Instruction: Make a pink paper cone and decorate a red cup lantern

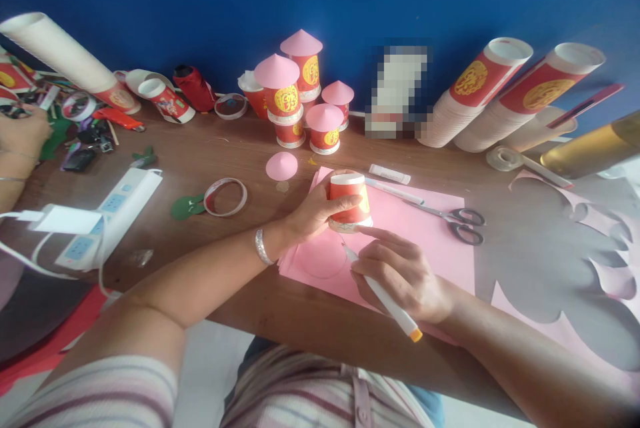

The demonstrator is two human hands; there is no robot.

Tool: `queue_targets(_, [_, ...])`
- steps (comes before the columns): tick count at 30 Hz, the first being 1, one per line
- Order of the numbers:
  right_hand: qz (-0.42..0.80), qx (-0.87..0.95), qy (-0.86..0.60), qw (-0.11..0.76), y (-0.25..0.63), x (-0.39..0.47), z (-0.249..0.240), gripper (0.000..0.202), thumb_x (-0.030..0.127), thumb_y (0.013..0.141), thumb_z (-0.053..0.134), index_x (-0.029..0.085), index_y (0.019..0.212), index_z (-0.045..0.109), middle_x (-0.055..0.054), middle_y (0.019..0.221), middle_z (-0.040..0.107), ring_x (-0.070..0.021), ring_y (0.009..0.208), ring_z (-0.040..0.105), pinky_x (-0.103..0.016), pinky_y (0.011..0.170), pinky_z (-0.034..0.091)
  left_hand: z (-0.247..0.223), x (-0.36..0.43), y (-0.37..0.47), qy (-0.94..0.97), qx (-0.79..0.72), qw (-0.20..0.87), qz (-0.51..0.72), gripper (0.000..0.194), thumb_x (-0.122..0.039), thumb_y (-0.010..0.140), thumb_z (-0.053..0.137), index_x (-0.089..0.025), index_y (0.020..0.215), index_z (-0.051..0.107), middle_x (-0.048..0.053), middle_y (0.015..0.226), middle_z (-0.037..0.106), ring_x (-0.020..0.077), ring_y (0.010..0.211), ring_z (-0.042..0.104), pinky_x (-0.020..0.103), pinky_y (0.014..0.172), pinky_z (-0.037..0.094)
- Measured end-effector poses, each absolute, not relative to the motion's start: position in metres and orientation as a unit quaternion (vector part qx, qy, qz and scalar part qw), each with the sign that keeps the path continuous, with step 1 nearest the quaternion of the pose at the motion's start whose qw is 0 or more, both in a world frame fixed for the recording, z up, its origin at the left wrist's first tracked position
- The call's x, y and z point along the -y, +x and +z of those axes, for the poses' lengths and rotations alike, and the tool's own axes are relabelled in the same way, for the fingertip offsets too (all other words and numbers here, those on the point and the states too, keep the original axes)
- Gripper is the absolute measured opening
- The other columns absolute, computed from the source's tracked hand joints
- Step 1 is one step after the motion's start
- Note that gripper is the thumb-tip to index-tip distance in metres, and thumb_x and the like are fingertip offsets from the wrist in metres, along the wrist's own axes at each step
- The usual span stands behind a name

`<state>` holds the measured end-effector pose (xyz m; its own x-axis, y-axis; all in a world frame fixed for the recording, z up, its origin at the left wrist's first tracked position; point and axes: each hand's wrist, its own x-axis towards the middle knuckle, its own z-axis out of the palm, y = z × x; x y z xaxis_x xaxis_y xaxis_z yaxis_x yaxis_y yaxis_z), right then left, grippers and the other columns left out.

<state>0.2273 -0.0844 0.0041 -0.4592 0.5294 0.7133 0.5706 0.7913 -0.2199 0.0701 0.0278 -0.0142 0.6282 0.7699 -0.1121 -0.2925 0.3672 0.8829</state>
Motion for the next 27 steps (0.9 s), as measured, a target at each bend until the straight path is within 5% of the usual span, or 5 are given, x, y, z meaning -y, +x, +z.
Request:
queue_targets(11, [-0.05, 0.844, -0.332, 0.419, 0.23, 0.083, 0.003, 0.018, 0.003, 0.085, 0.062, 0.019, 0.092, 0.058, 0.004, 0.07, 0.058, -0.01, 0.059, 0.054, -0.038, 0.09, 0.065, -0.017, -0.03, 0.07, 0.455, -0.25, 0.792, 0.321, 0.047, -0.041, 0.076, 0.084, -0.017, 0.109, 0.061, 0.003, 0.093, 0.06, 0.0138, 0.083, 0.057, 0.03, 0.077, 0.047])
queue_targets(18, [-0.07, 0.83, -0.364, 0.417, 0.233, 0.083, 0.0, 0.02, 0.003, 0.085, 0.064, 0.017, 0.098, 0.059, 0.0, 0.072, 0.063, -0.0136, 0.062, 0.06, -0.029, 0.058, 0.055, -0.028, -0.028, 0.071, 0.516, -0.277, 0.733, 0.347, 0.048, -0.039, 0.077, 0.085, -0.02, 0.11, 0.057, 0.004, 0.101, 0.059, 0.0148, 0.091, 0.056, 0.03, 0.079, 0.047])
queue_targets(27, [-0.086, 0.833, -0.375, 0.397, 0.234, 0.082, 0.003, 0.017, 0.005, 0.088, 0.063, 0.018, 0.098, 0.058, 0.0, 0.075, 0.065, -0.0121, 0.06, 0.06, -0.026, 0.055, 0.052, -0.025, -0.025, 0.07, 0.541, -0.317, 0.707, 0.327, 0.057, -0.043, 0.077, 0.084, -0.021, 0.119, 0.052, 0.005, 0.107, 0.062, 0.0172, 0.098, 0.061, 0.033, 0.084, 0.048])
